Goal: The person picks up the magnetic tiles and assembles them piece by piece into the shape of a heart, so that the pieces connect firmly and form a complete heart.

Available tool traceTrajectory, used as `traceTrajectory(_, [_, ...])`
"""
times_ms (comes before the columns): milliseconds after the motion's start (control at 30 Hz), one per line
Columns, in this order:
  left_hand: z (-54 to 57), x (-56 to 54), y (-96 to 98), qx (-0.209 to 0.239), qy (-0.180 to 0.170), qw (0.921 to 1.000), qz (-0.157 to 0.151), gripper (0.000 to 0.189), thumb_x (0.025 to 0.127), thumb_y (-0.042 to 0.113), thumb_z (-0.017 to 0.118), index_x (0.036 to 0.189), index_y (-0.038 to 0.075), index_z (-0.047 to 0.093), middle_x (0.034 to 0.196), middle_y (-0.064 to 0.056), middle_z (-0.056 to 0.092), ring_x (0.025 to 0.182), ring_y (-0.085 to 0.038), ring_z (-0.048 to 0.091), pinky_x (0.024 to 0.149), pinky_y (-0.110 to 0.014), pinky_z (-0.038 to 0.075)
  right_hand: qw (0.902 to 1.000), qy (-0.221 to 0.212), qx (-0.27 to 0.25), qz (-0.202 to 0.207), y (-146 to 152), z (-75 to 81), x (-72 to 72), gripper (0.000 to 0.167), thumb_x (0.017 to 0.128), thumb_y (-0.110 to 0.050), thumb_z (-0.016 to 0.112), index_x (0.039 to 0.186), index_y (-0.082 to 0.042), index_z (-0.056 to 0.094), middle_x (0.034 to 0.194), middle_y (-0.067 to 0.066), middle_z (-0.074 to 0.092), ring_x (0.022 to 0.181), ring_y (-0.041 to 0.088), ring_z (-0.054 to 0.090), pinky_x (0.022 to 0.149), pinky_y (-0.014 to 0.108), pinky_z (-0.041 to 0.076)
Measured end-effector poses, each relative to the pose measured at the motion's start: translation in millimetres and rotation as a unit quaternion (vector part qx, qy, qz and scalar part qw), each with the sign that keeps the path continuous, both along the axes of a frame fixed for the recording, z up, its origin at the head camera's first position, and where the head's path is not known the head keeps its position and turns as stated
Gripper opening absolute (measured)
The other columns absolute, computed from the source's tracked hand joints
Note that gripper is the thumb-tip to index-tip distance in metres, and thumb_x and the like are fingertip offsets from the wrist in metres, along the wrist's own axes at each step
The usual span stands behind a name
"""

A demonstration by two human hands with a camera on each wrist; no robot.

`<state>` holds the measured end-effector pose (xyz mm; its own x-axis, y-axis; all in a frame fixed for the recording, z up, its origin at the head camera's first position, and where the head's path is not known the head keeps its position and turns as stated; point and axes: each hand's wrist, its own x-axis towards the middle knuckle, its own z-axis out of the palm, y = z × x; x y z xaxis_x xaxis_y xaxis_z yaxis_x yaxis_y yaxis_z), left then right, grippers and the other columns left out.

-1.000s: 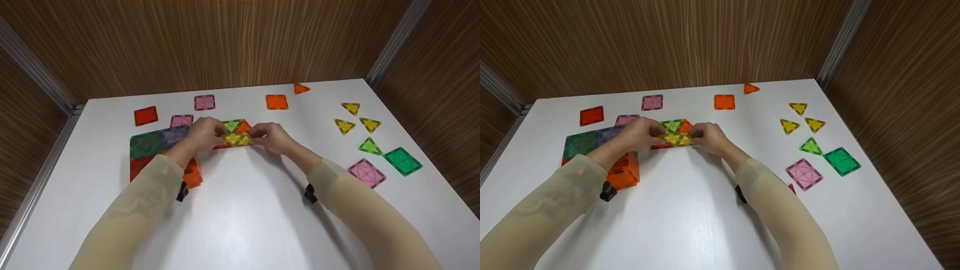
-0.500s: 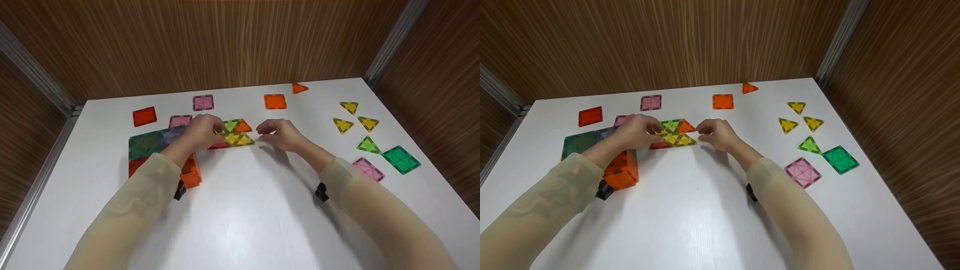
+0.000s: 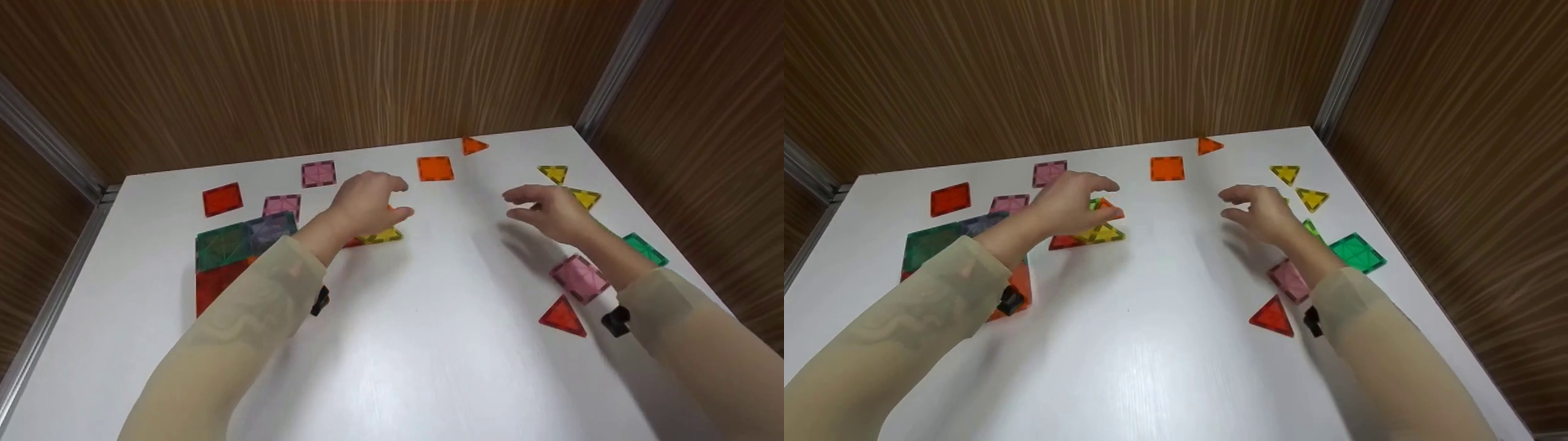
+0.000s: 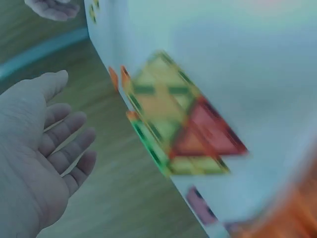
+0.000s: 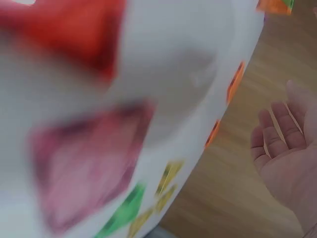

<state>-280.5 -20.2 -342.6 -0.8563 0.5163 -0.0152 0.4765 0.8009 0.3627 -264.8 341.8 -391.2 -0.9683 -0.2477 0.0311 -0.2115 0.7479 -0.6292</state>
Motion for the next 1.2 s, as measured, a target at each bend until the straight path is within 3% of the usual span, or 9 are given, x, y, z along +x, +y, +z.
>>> traceTrajectory(133, [-5.4, 1.4, 41.1, -0.039, 0.033, 0.9964, -0.067, 0.058, 0.105, 0.046, 0.066, 0.152, 0.014, 0.059, 0.149, -0.003, 0.063, 0.137, -0.023, 0.058, 0.119, -0.041, 0.042, 0.9984, 0.003, 0.045, -0.033, 38, -0.2, 14.0, 0.040, 0.104, -0.020, 0.071, 0.143, -0.009, 0.068, 0.144, 0.020, 0.064, 0.132, 0.042, 0.058, 0.107, 0.059, 0.050])
traceTrajectory(300, [-21.6, 6.4, 101.1, -0.103, 0.067, 0.9829, -0.137, 0.064, 0.106, 0.052, 0.060, 0.159, 0.016, 0.051, 0.160, -0.001, 0.053, 0.146, -0.023, 0.049, 0.121, -0.044, 0.039, 0.9917, -0.024, 0.109, -0.064, 76, -7.3, 26.6, 0.049, 0.106, -0.028, 0.067, 0.152, -0.012, 0.060, 0.152, 0.028, 0.053, 0.135, 0.051, 0.052, 0.104, 0.064, 0.050])
traceTrajectory(567, [-57.1, 26.1, 192.0, -0.164, 0.080, 0.9644, -0.192, 0.070, 0.108, 0.063, 0.042, 0.168, 0.027, 0.034, 0.172, 0.009, 0.030, 0.161, -0.019, 0.022, 0.128, -0.037, 0.024, 0.9861, -0.061, 0.148, -0.044, 116, -21.8, 45.3, 0.051, 0.108, -0.029, 0.063, 0.155, -0.010, 0.056, 0.154, 0.023, 0.053, 0.142, 0.049, 0.048, 0.108, 0.068, 0.045])
traceTrajectory(700, [-70.4, 31.6, 217.7, -0.176, 0.063, 0.9617, -0.200, 0.071, 0.109, 0.065, 0.033, 0.170, 0.031, 0.024, 0.175, 0.013, 0.020, 0.163, -0.017, 0.010, 0.130, -0.036, 0.013, 0.9836, -0.074, 0.161, -0.034, 125, -28.5, 51.5, 0.050, 0.108, -0.025, 0.063, 0.154, -0.008, 0.056, 0.155, 0.024, 0.051, 0.146, 0.051, 0.042, 0.111, 0.069, 0.039])
traceTrajectory(900, [-82.5, 28.6, 239.5, -0.187, 0.034, 0.9667, -0.172, 0.072, 0.108, 0.070, 0.024, 0.171, 0.036, 0.016, 0.175, 0.019, 0.011, 0.163, -0.015, -0.002, 0.130, -0.035, 0.003, 0.9802, -0.074, 0.183, -0.012, 130, -33.4, 55.1, 0.046, 0.106, -0.019, 0.064, 0.150, -0.006, 0.060, 0.155, 0.023, 0.052, 0.146, 0.050, 0.042, 0.114, 0.068, 0.037])
traceTrajectory(1033, [-87.8, 27.3, 251.0, -0.186, 0.021, 0.9683, -0.165, 0.073, 0.107, 0.072, 0.020, 0.171, 0.037, 0.013, 0.174, 0.021, 0.008, 0.163, -0.015, -0.006, 0.130, -0.036, 0.000, 0.9765, -0.080, 0.200, -0.012, 132, -33.8, 58.5, 0.046, 0.107, -0.017, 0.063, 0.151, -0.006, 0.058, 0.156, 0.024, 0.050, 0.146, 0.052, 0.041, 0.114, 0.070, 0.036])
traceTrajectory(1200, [-92.1, 30.2, 267.1, -0.195, 0.021, 0.9642, -0.178, 0.069, 0.109, 0.068, 0.015, 0.171, 0.038, 0.012, 0.174, 0.022, 0.006, 0.163, -0.017, -0.007, 0.130, -0.037, 0.001, 0.9740, -0.074, 0.214, -0.012, 135, -33.7, 64.2, 0.047, 0.106, -0.014, 0.063, 0.151, -0.004, 0.057, 0.155, 0.024, 0.049, 0.144, 0.052, 0.044, 0.112, 0.068, 0.038])
